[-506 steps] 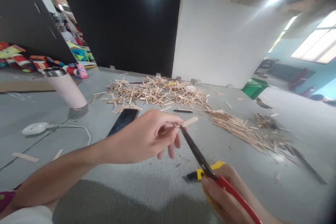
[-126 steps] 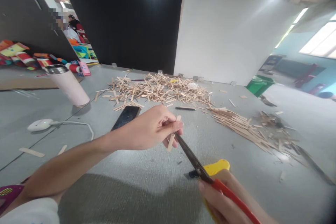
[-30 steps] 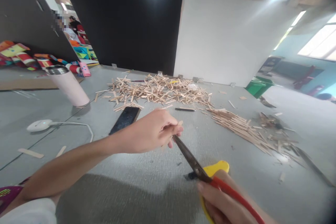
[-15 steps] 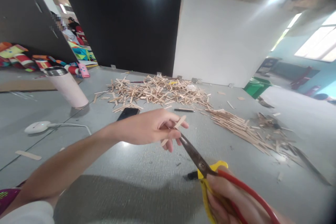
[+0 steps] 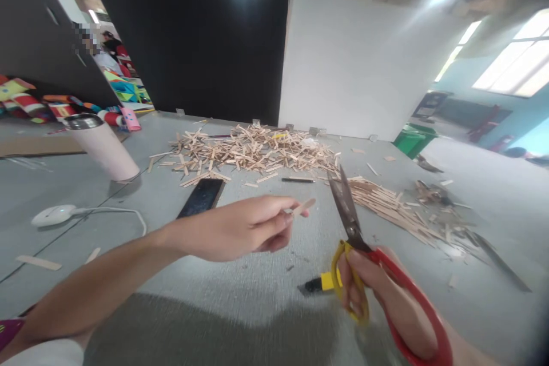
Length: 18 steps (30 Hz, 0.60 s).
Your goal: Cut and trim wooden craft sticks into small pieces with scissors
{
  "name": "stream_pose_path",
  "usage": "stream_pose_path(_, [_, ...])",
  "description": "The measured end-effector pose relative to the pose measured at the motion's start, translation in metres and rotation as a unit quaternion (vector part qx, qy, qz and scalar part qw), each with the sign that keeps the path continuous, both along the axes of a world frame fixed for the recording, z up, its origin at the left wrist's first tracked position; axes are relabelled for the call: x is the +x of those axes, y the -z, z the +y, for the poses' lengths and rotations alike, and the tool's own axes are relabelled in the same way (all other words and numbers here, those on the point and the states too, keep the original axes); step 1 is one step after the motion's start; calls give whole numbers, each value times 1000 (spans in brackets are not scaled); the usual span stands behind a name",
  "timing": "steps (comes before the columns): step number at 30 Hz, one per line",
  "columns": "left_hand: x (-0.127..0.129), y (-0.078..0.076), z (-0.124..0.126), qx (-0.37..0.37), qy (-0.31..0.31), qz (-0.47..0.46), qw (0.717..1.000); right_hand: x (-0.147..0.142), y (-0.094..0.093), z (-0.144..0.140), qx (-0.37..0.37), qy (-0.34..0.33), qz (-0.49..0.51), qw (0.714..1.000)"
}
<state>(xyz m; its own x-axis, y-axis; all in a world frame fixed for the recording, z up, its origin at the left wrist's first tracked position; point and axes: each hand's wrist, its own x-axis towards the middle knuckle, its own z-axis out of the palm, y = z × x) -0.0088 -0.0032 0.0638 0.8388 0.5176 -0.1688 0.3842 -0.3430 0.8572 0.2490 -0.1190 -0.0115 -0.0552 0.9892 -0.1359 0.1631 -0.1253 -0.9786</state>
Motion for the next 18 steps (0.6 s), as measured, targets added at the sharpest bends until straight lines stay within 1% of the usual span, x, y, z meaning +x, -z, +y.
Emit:
stream_pose_path(3, [7, 5, -7, -17, 21, 11, 1000, -2, 5, 4, 42, -1, -35, 999])
stream_pose_path(6, [13, 7, -13, -16, 41, 20, 999, -4, 3, 5, 76, 2, -46, 996])
stream_pose_path(9, [18, 8, -18, 4, 36, 46, 998, -5, 0, 5, 81, 9, -49, 995])
stream_pose_path(12, [22, 8, -22, 30, 30, 69, 997, -6, -1, 6, 78, -9, -61, 995])
stream_pose_path(18, [26, 14, -21, 39, 22, 69, 997, -9, 3, 8, 67, -21, -50, 996])
